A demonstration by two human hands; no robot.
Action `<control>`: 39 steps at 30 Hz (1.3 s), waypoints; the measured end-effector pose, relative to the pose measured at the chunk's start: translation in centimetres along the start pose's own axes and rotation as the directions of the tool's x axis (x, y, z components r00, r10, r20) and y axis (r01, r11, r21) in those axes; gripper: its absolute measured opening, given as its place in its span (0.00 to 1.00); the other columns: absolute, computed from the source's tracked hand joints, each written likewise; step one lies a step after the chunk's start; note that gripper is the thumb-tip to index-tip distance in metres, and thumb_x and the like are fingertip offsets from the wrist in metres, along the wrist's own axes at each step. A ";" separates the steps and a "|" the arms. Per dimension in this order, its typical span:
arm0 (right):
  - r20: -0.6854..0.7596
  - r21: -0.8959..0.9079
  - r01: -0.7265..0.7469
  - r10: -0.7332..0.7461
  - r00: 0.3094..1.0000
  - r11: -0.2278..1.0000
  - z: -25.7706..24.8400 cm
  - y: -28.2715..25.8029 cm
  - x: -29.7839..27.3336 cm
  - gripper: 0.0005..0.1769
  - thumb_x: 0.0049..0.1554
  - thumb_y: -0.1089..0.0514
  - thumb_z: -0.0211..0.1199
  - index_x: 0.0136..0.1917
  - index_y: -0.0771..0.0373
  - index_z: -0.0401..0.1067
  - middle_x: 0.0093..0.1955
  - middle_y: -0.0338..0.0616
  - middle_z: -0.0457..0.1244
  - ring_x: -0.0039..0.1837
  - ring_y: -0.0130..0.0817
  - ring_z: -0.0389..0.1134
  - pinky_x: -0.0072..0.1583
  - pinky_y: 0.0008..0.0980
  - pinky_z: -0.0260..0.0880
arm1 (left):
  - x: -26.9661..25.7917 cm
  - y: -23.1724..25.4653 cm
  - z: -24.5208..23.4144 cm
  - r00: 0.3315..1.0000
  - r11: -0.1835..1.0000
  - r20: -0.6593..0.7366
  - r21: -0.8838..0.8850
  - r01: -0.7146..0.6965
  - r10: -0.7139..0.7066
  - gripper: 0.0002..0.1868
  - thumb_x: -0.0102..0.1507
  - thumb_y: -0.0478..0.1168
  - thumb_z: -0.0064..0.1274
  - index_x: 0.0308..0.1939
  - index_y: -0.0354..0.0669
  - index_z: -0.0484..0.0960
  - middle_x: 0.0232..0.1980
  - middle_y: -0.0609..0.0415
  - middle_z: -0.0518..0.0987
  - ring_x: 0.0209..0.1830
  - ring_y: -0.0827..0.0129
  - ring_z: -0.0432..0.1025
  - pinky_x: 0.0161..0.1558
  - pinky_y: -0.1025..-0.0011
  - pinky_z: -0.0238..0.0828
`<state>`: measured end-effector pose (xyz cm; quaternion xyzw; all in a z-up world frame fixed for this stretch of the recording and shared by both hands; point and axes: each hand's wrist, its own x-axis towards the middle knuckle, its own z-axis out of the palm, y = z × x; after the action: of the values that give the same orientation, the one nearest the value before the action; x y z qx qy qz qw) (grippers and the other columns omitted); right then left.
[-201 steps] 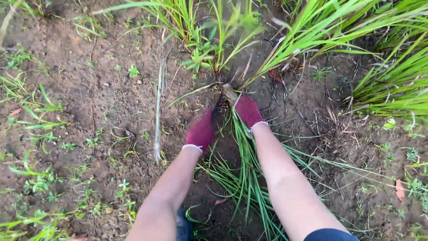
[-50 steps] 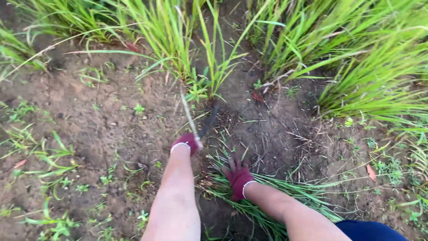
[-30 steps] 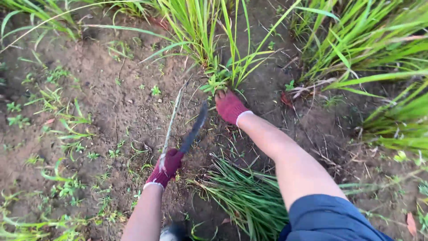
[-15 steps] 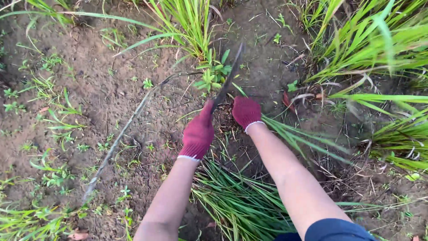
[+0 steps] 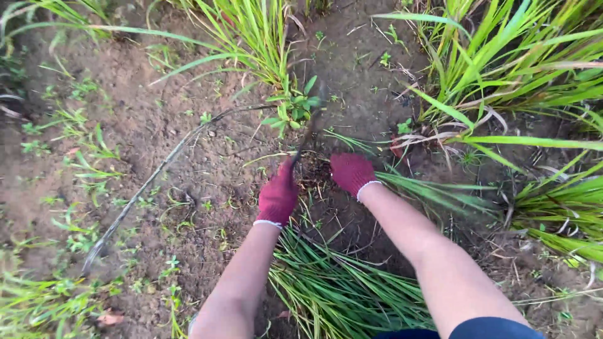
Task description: Cutting clumps of tall green grass using a handheld sickle in an outdoor field.
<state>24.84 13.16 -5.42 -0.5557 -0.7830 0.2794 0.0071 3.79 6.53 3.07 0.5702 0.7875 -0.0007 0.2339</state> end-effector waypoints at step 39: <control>-0.014 -0.191 -0.204 0.205 0.979 0.960 0.3 -4.9 6.0 0.14 0.63 0.55 0.51 0.56 0.60 0.73 0.51 0.57 0.70 0.52 0.56 0.73 0.55 0.55 0.73 | 13.4 -10.6 -10.1 0.909 0.917 0.167 -0.193 -0.349 0.382 0.23 0.70 0.50 0.41 0.70 0.71 0.68 0.48 0.41 0.83 0.42 0.41 0.78 0.41 0.44 0.75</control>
<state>18.20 17.15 -5.31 -0.6310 -0.7446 0.2036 -0.0775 -12.67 17.56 4.34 0.6844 0.6362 0.0484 0.3529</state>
